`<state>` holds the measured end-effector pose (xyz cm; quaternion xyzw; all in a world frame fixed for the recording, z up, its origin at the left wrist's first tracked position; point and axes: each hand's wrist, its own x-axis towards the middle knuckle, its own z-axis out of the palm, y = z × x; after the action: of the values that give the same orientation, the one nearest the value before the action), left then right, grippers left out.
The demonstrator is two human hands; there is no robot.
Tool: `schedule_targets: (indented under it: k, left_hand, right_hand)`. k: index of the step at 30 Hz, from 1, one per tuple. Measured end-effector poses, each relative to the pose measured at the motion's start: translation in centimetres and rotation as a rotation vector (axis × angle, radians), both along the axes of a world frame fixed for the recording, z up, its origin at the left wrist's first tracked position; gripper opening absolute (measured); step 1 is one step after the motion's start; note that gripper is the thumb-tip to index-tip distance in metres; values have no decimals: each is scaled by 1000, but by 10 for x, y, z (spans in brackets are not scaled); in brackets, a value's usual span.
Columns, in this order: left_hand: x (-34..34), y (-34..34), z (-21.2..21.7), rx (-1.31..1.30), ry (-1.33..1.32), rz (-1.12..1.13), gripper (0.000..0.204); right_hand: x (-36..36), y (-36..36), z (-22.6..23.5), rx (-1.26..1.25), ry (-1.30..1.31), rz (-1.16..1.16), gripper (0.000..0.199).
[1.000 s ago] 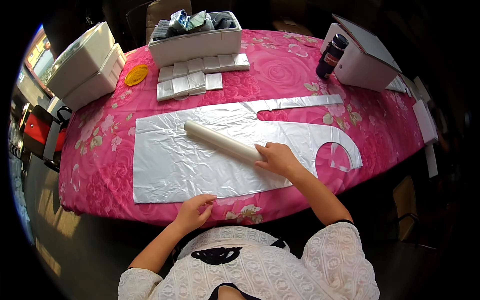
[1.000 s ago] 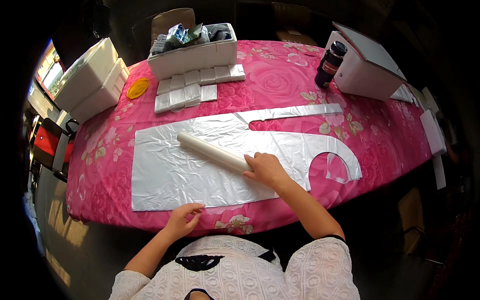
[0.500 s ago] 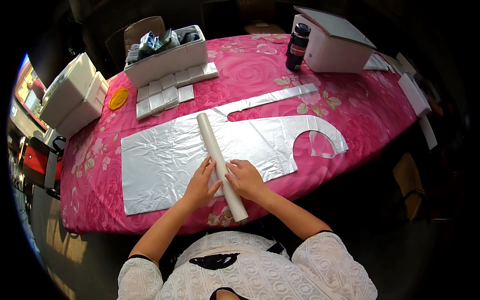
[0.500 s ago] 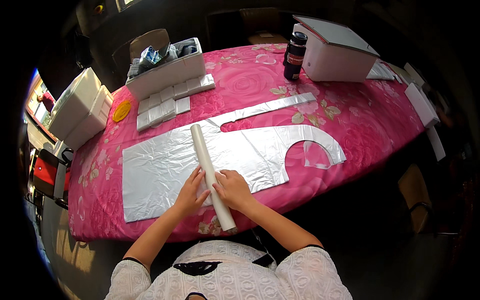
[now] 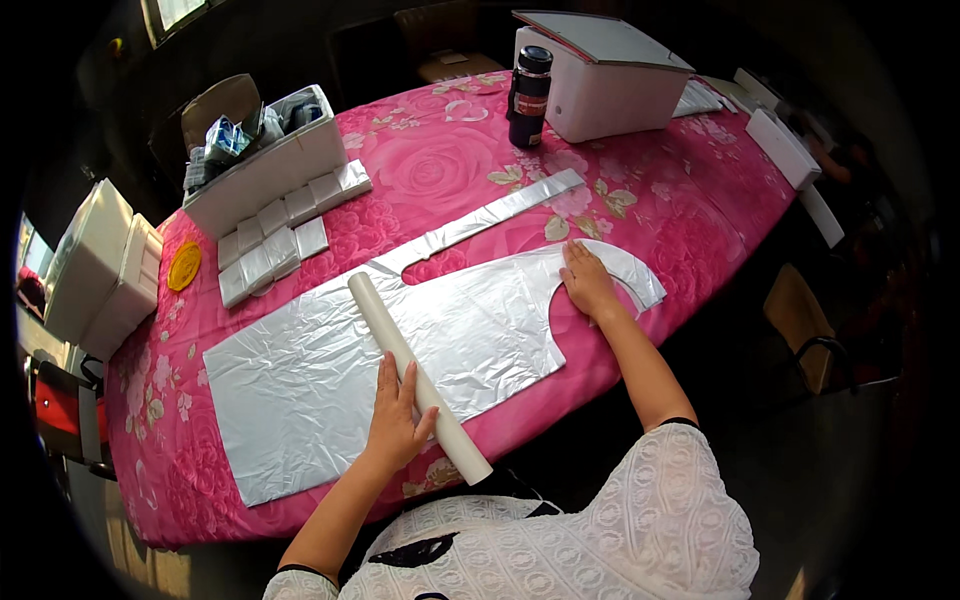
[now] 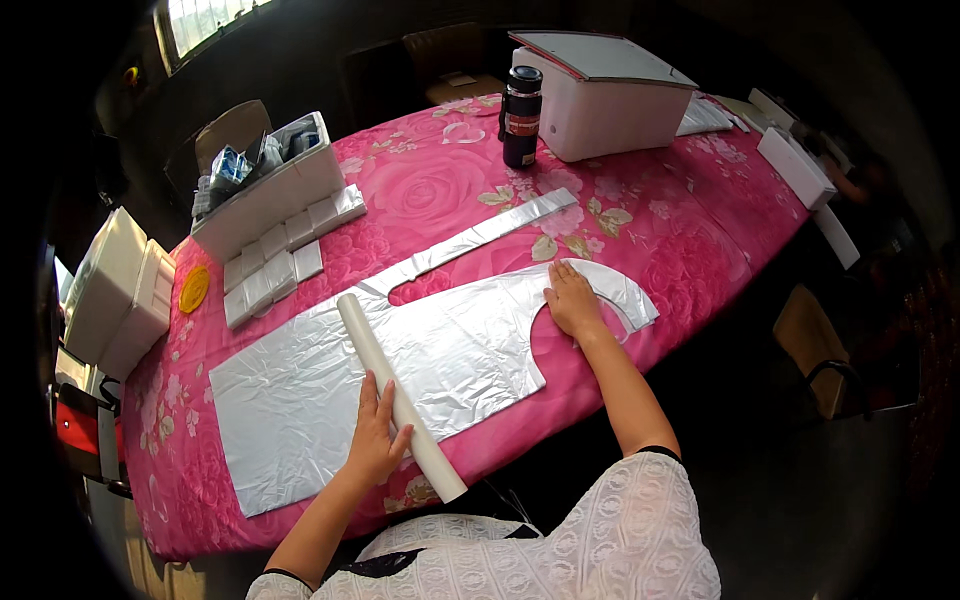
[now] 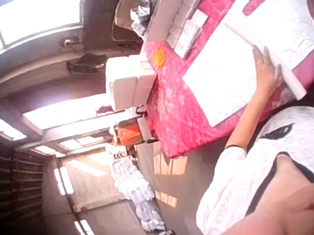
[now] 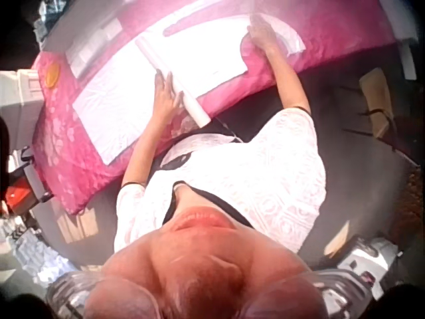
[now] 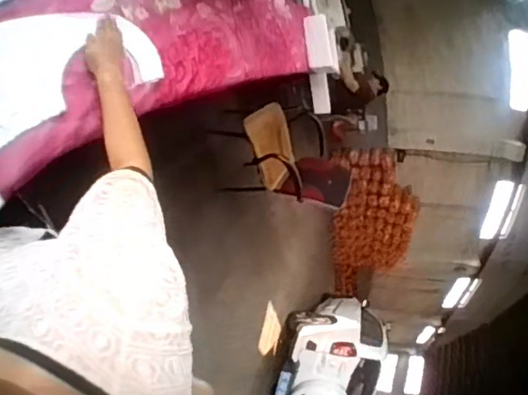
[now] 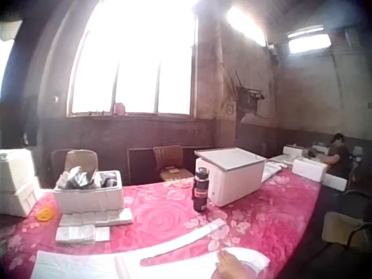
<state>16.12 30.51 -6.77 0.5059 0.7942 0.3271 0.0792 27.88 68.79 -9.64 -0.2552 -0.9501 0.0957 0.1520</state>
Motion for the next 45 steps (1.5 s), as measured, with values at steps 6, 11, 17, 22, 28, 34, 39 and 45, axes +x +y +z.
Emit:
schedule_targets:
  k: [6,11,17,22,28,34,39,45]
  left_hand:
    - [0,7,5,-59,15,18,67]
    - [3,6,-5,-22,81,1,67]
    - [-4,15,-4,24,51,10,65]
    - [-4,14,11,114,12,7,61]
    - [1,4,7,472,-1080,138,46]
    - [-31,-26,34,266,-1505,74,42]
    - [-66,-75,31,37,-1321,266,22]
    - [-122,-149,31,-102,-1329,304,20]
  right_hand:
    - [25,39,-10,173,62,-155,35]
    - [24,27,-1,252,10,-340,11]
    - [13,3,34,292,182,-121,10]
    - [-8,-67,62,-307,257,-112,25]
    - [-33,-211,80,-928,244,248,36]
    - [-30,-294,79,-980,209,672,38]
    - [2,-300,90,-762,124,676,37]
    - [36,-278,83,-258,7,253,41]
